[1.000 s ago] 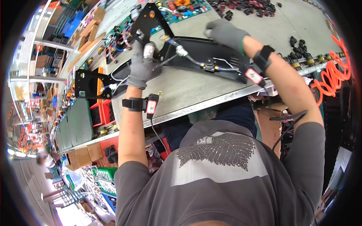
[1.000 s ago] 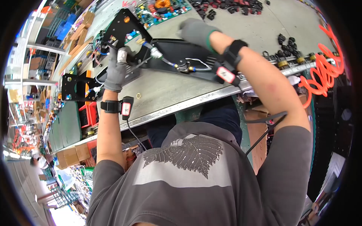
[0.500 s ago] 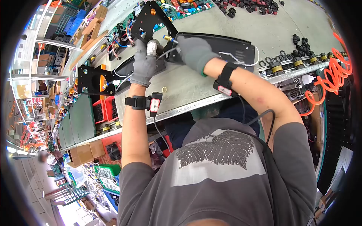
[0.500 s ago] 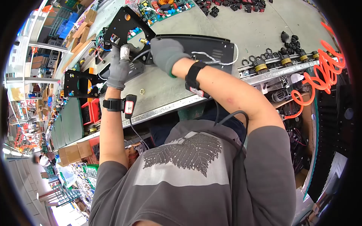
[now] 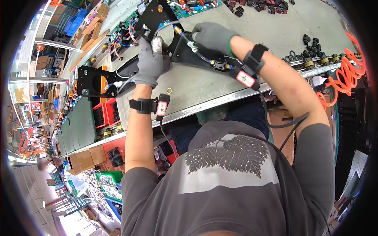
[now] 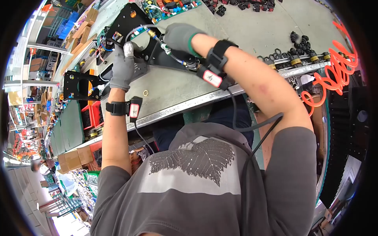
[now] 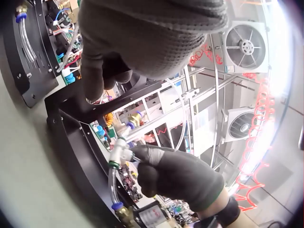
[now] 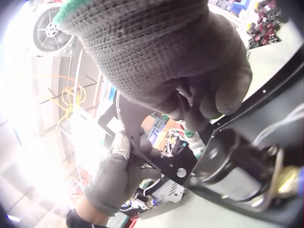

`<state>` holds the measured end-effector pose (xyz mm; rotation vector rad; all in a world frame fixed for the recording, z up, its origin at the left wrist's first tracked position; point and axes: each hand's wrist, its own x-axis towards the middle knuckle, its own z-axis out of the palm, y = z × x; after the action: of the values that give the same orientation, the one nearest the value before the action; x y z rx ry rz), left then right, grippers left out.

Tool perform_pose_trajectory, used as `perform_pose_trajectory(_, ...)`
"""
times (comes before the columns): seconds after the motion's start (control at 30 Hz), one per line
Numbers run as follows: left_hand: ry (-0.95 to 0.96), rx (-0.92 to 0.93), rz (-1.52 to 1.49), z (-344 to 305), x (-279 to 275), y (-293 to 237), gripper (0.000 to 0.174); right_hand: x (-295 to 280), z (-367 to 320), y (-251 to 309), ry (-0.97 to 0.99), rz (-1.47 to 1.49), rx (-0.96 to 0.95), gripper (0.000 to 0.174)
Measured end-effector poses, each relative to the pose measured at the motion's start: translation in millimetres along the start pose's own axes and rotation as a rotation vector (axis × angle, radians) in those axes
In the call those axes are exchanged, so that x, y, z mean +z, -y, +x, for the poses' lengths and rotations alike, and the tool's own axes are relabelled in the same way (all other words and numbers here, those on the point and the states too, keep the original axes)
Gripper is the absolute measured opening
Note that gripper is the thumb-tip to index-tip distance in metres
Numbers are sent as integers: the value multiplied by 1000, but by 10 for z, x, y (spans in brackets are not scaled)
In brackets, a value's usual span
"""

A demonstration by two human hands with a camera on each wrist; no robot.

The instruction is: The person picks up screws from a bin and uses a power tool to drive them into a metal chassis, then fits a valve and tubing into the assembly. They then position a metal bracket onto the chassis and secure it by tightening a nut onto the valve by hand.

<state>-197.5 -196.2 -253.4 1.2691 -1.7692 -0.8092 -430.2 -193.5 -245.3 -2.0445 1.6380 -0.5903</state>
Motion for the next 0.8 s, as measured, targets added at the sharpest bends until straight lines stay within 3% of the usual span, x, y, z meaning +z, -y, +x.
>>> perform_pose_trajectory(0.07, -70, 212, 145, -107, 17, -20, 47, 54, -7, 124, 68, 201, 43, 38)
perform_pose_trajectory(0.2, -9, -15, 37, -133, 6, -84, 52, 224, 137, 253, 140, 294, 64, 38)
perform_pose_trajectory(0.27, -8, 8, 89, -45, -20, 172, 54, 300, 209, 282, 210, 239, 191, 37)
perform_pose_trajectory(0.33, -65, 132, 271, -24, -14, 192, 57, 354, 211, 284, 217, 250, 204, 35)
perform_pose_trajectory(0.4, -80, 136, 251, -41, 6, 167, 47, 394, 165, 274, 194, 329, 164, 32)
perform_pose_trajectory(0.47, -100, 138, 235, -73, 11, 91, 39, 391, 155, 293, 172, 184, 161, 28)
perform_pose_trajectory(0.53, -52, 29, 292, -139, 25, -83, 45, 415, 135, 145, 176, 588, 93, 26)
perform_pose_trajectory(0.57, -126, 124, 359, -183, 53, -189, 52, 415, 138, 78, 209, 826, 93, 25)
perform_pose_trajectory(0.67, -76, 51, 335, -118, 30, -207, 57, 216, -87, 238, 92, 576, -22, 26)
perform_pose_trajectory(0.73, -70, 83, 371, -136, 37, -221, 56, 251, -141, 193, 76, 665, -38, 29)
perform_pose_trajectory(0.8, -96, -54, 445, -107, 55, -91, 59, 267, -180, 166, -32, 552, -241, 31)
